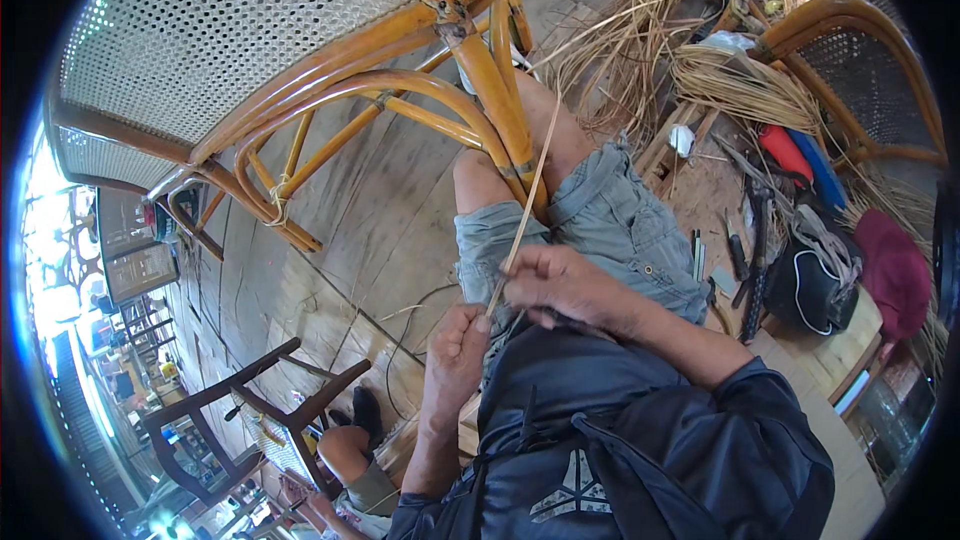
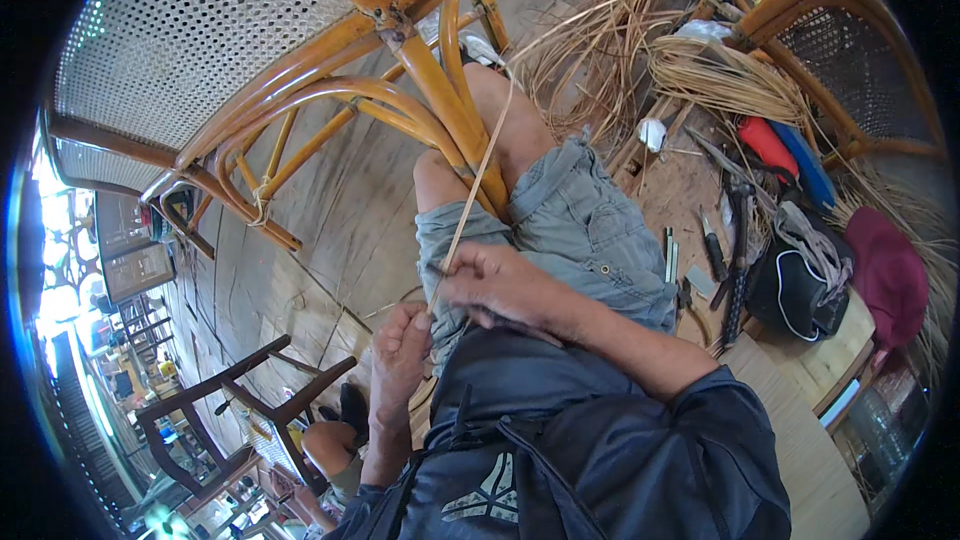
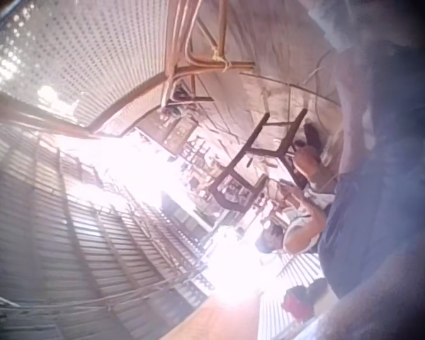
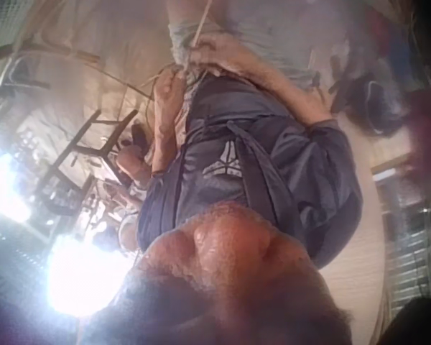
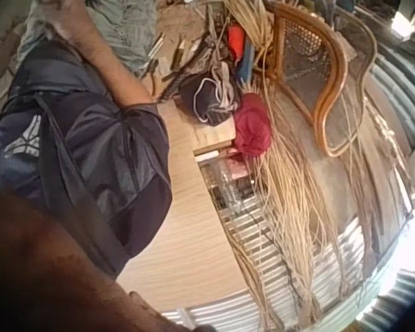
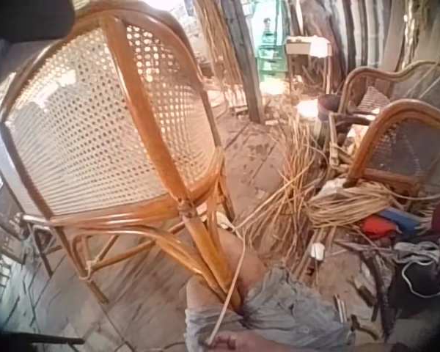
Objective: Repairing a rattan chair frame by weaving strips around structural joints and securing them.
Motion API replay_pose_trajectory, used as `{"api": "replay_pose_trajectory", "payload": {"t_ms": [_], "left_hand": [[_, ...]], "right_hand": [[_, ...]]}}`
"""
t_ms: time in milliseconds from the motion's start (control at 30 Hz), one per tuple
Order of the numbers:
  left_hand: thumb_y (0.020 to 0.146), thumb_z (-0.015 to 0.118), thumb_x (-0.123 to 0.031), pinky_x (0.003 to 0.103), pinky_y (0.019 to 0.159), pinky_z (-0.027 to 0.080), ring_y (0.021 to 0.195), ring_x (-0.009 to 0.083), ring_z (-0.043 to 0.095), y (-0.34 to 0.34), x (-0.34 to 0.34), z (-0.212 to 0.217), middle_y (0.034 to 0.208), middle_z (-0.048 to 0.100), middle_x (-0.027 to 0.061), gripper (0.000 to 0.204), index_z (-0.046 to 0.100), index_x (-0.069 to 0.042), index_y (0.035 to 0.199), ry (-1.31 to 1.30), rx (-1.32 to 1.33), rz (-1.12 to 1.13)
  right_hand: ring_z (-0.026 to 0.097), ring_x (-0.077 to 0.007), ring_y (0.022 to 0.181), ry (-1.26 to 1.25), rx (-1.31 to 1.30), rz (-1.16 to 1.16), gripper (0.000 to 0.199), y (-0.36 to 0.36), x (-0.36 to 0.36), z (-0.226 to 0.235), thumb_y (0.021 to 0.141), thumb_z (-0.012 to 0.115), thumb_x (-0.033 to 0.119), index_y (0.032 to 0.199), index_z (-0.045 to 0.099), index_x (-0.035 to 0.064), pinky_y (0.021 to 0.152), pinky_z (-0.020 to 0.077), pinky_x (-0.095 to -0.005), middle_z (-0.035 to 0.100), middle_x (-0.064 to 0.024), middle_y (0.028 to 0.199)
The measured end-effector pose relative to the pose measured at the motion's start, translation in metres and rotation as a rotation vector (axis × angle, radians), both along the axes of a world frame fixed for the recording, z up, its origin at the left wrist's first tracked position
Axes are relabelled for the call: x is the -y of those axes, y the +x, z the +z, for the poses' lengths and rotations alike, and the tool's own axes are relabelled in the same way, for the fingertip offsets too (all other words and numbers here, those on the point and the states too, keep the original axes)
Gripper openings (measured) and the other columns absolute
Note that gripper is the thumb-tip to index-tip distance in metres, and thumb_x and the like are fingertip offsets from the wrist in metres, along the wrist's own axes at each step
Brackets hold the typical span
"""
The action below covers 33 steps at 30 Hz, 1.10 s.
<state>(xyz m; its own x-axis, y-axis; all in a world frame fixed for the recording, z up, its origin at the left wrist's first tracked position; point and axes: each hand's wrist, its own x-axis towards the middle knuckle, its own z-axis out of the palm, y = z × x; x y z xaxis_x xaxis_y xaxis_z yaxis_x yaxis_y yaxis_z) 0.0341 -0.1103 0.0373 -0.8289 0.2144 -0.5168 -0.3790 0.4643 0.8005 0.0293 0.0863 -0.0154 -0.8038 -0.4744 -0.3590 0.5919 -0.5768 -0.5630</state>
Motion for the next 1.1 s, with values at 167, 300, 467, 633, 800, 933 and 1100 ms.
{"api": "replay_pose_trajectory", "payload": {"t_ms": [167, 300, 467, 633, 800, 933, 1100], "left_hand": [[0.092, 0.051, -0.018, 0.022, 0.055, 0.039, 0.059, 0.0062, 0.047, 0.017, 0.034, 0.018, 0.066, 0.051, -0.0009, 0.019, 0.057, 0.000, 0.095, -0.121, 0.130, -0.063], [0.090, 0.054, -0.018, 0.021, 0.055, 0.038, 0.060, 0.0053, 0.046, 0.028, 0.055, 0.041, 0.067, 0.051, -0.0019, 0.020, 0.059, 0.000, 0.097, -0.118, 0.226, -0.035], [0.088, 0.056, -0.018, 0.020, 0.057, 0.038, 0.063, 0.0039, 0.046, 0.045, 0.102, 0.063, 0.069, 0.052, -0.0033, 0.019, 0.060, -0.001, 0.097, -0.107, 0.346, -0.009], [0.094, 0.048, -0.023, 0.031, 0.073, 0.046, 0.078, 0.0165, 0.060, 0.025, 0.091, 0.020, 0.081, 0.059, 0.0033, 0.027, 0.056, 0.000, 0.106, -0.415, -0.030, -0.412], [0.096, 0.046, -0.022, 0.029, 0.071, 0.046, 0.078, 0.0146, 0.059, 0.008, 0.003, -0.010, 0.077, 0.058, 0.0068, 0.026, 0.056, 0.000, 0.105, -0.010, 0.116, 0.053], [0.096, 0.049, -0.019, 0.019, 0.061, 0.038, 0.066, 0.0048, 0.045, 0.004, -0.010, -0.017, 0.075, 0.053, -0.0028, 0.021, 0.056, 0.001, 0.097, 0.008, 0.032, 0.048], [0.094, 0.049, -0.017, 0.023, 0.059, 0.039, 0.064, 0.0079, 0.047, 0.003, -0.024, -0.001, 0.070, 0.053, 0.0021, 0.019, 0.057, 0.000, 0.097, -0.126, -0.083, 0.048]], "right_hand": [[0.049, -0.0066, 0.049, -0.144, 0.079, -0.115, 0.017, 0.003, -0.006, -0.007, 0.088, 0.061, 0.016, 0.095, 0.054, 0.0027, 0.041, 0.0373, -0.0195, 0.053, -0.0002, 0.069], [0.049, -0.0067, 0.049, -0.039, 0.099, -0.091, 0.017, -0.002, -0.007, -0.005, 0.088, 0.061, 0.016, 0.095, 0.053, 0.0032, 0.041, 0.0373, -0.0197, 0.053, -0.0012, 0.070], [0.049, -0.0079, 0.049, -0.087, 0.054, -0.181, 0.023, -0.004, -0.023, -0.020, 0.086, 0.063, 0.021, 0.094, 0.052, 0.0023, 0.042, 0.0372, -0.0200, 0.054, -0.0045, 0.076], [0.049, -0.0081, 0.050, -0.023, 0.062, -0.106, 0.021, -0.014, -0.006, -0.020, 0.086, 0.063, 0.017, 0.094, 0.051, 0.0017, 0.045, 0.0383, -0.0200, 0.054, -0.0034, 0.074], [0.048, -0.0059, 0.051, 0.166, 0.044, -0.182, 0.020, -0.012, 0.002, -0.009, 0.086, 0.064, 0.014, 0.097, 0.052, 0.0021, 0.044, 0.0371, -0.0199, 0.056, -0.0019, 0.071], [0.047, -0.0051, 0.051, 0.245, 0.034, 0.068, 0.021, -0.007, 0.004, 0.010, 0.085, 0.065, 0.013, 0.098, 0.053, 0.0013, 0.043, 0.0357, -0.0192, 0.056, -0.0019, 0.072], [0.046, -0.0049, 0.050, -0.005, -0.009, 0.054, 0.022, 0.003, 0.011, 0.000, 0.085, 0.064, 0.012, 0.098, 0.052, 0.0003, 0.042, 0.0361, -0.0190, 0.055, -0.0013, 0.073]]}}
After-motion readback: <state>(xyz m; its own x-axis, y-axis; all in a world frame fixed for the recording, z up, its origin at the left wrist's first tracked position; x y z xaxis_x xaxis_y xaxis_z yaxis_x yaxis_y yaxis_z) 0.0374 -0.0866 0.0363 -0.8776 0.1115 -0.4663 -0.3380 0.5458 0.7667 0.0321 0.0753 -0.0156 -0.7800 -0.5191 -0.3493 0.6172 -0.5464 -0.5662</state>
